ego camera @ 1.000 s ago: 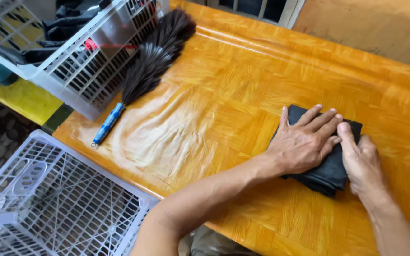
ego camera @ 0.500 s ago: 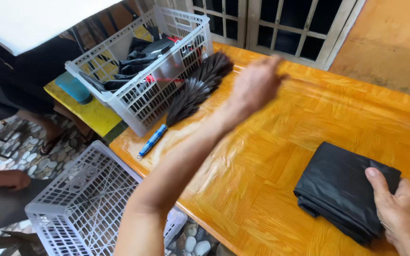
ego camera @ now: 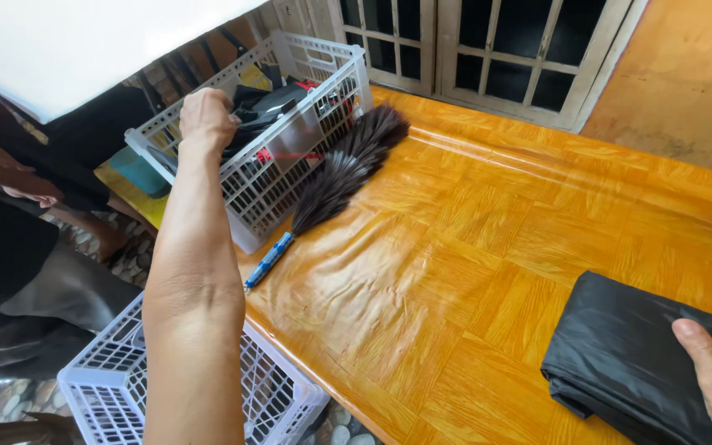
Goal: The person folds a black tarp on a wooden table. They first place a small black pouch into a storage basket, then unfold the tarp, dust it with a feather duster, and fold it into a compact rectangular shape.
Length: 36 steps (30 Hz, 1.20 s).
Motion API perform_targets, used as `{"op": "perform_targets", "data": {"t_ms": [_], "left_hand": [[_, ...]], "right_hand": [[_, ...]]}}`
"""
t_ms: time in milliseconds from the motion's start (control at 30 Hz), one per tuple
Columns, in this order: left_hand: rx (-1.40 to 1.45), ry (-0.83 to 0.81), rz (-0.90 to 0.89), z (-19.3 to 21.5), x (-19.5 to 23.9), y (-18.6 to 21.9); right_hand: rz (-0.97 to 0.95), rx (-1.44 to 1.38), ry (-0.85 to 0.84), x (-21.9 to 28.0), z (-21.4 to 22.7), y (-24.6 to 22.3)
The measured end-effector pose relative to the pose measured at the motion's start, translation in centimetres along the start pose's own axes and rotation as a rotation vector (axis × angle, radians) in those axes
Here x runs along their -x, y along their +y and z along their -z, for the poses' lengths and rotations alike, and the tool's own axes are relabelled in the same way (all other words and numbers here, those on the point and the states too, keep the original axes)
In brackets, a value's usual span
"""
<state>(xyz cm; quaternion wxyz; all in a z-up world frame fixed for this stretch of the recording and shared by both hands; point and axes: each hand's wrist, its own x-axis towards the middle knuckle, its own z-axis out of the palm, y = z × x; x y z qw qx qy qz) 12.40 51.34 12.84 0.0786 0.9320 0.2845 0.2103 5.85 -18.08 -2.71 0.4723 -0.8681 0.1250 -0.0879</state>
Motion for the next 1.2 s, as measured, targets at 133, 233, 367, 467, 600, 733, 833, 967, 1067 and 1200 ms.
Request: {"op": "perform_targets", "data": {"t_ms": [133,233,367,467,600,733,833,967,1067,1200], "left_hand": [[-0.047,-0.058,0.047,-1.3,-1.1,-0.7],[-0.106,-0.134,0.051,-1.9,-1.8,0.1],[-0.105,-0.116,0.067,-2.3,-2.1,0.5],[-0.103,0.279,-0.081,-1.4,-1.8,0.4],[0.024,0.522,-0.273,1.8,-1.4,1.4],[0.057,0.694,-0.493,4.2,-1.4,3.7],[0.097,0.781,-0.633,5.5,-1.2,7.9],[0.237,0.852,-0.811,5.6,1.0,15.6],[0.320,0.712,-0.879,6.1,4.6,21.9],[0.915,0.412,-0.897,7.5,15.0,30.3]], "right_hand": [[0.228,-0.070,-0.037,0.2,0.2,0.8],[0.180,-0.060,-0.006,-1.8,-0.3,5.4],[0.002,0.091,0.003,-0.9,0.4,3.1],[-0.007,0.140,0.008,-1.2,0.6,4.7],[-0.046,0.171,-0.023,-1.6,0.8,4.5],[-0.111,0.301,-0.053,-1.1,1.3,2.2],[-0.113,0.314,-0.078,-0.9,1.5,1.9],[-0.131,0.222,-0.085,0.5,2.0,-1.1],[-0.095,0.142,-0.111,0.7,2.7,-2.1],[-0.167,0.142,-0.192,1.0,5.5,-3.5]]}}
